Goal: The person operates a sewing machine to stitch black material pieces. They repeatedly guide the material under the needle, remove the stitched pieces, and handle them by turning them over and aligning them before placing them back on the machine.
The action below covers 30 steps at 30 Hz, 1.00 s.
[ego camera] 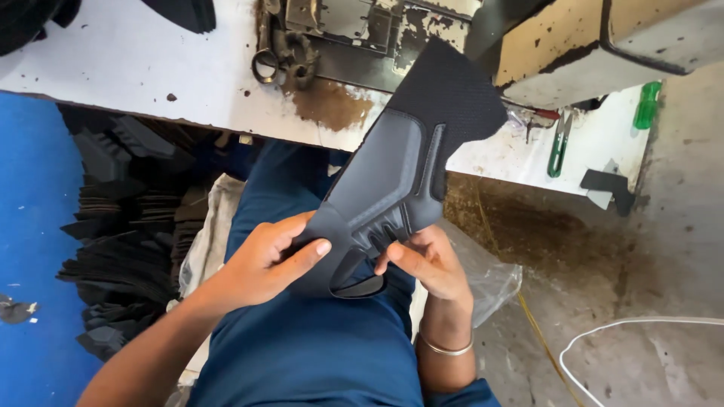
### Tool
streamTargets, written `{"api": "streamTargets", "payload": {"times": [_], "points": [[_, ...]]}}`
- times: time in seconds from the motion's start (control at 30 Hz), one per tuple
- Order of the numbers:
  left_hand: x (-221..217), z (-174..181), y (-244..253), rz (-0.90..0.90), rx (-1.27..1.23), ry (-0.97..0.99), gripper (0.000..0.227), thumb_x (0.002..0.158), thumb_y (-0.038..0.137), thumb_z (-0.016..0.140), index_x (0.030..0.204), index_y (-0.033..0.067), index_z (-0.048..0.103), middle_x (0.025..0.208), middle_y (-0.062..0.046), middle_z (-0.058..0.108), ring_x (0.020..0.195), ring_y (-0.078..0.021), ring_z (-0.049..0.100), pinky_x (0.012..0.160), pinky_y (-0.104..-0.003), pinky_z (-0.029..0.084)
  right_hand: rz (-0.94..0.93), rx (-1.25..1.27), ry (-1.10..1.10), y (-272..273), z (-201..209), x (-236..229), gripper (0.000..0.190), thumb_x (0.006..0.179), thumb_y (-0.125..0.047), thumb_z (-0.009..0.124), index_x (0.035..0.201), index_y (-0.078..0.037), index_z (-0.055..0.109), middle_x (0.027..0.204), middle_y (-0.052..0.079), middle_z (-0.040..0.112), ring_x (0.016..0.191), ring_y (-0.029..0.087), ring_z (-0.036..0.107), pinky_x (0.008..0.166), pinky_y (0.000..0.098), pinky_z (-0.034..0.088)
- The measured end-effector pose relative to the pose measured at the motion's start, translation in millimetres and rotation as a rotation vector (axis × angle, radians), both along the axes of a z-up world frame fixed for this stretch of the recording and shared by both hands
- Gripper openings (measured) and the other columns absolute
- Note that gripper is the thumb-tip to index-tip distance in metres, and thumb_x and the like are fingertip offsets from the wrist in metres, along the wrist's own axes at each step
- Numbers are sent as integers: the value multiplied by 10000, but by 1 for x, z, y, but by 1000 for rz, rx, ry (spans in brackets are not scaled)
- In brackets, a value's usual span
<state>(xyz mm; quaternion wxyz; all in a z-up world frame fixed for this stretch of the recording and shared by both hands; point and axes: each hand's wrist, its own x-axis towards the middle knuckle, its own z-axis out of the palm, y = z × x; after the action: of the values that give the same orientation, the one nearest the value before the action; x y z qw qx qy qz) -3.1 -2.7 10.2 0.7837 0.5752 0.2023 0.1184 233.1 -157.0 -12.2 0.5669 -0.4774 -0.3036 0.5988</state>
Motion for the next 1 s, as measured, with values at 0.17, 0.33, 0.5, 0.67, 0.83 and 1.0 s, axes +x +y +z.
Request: {"api": "streamTargets", "payload": {"times": [0.17,0.33,0.5,0.67,0.83,1.0], "points": [[-4,-7,-1,20,0,103,427,1028,149,594,1431,9,578,934,-19,718,789,-32,564,691,-219,482,47,48,-19,5,-5,4,354,1017,-126,643,1291,94,600,1091,154,720,860,231,728,756,357,601],[0,-9,7,37,-47,61,417,1026,137,586,1419,-4,564,1048,-26,753,900,-38,625,802,-223,527,39,3,-29,15,-17,7,319,1018,-142,659,1232,92,631,1061,154,723,820,225,729,731,348,595],[6,-2,13,42,-119,14,439,1031,134,564,1446,-4,526,1129,-25,746,990,-44,642,886,-230,532,-18,-61,10,14,-33,1,240,1039,-135,686,1146,80,682,1013,136,723,848,191,700,752,327,583],[9,-8,15,20,-20,44,415,1034,134,576,1424,-7,558,1078,-20,751,934,-37,617,831,-221,522,-52,-85,-30,23,-21,0,236,993,-128,707,1147,50,687,1021,96,726,837,160,682,724,311,575],[9,-18,10,4,-33,71,412,1034,140,587,1421,-1,570,1009,1,725,853,-26,574,745,-210,500,-85,-145,-77,20,-24,-5,308,919,-85,745,1202,13,674,1038,60,727,855,128,679,699,295,570],[8,-20,8,9,-58,75,426,1032,143,589,1433,1,566,970,13,717,824,-15,553,718,-202,488,-121,-55,-26,40,6,-20,406,876,-31,778,1256,-12,637,1158,32,717,1060,98,674,925,264,548]]}}
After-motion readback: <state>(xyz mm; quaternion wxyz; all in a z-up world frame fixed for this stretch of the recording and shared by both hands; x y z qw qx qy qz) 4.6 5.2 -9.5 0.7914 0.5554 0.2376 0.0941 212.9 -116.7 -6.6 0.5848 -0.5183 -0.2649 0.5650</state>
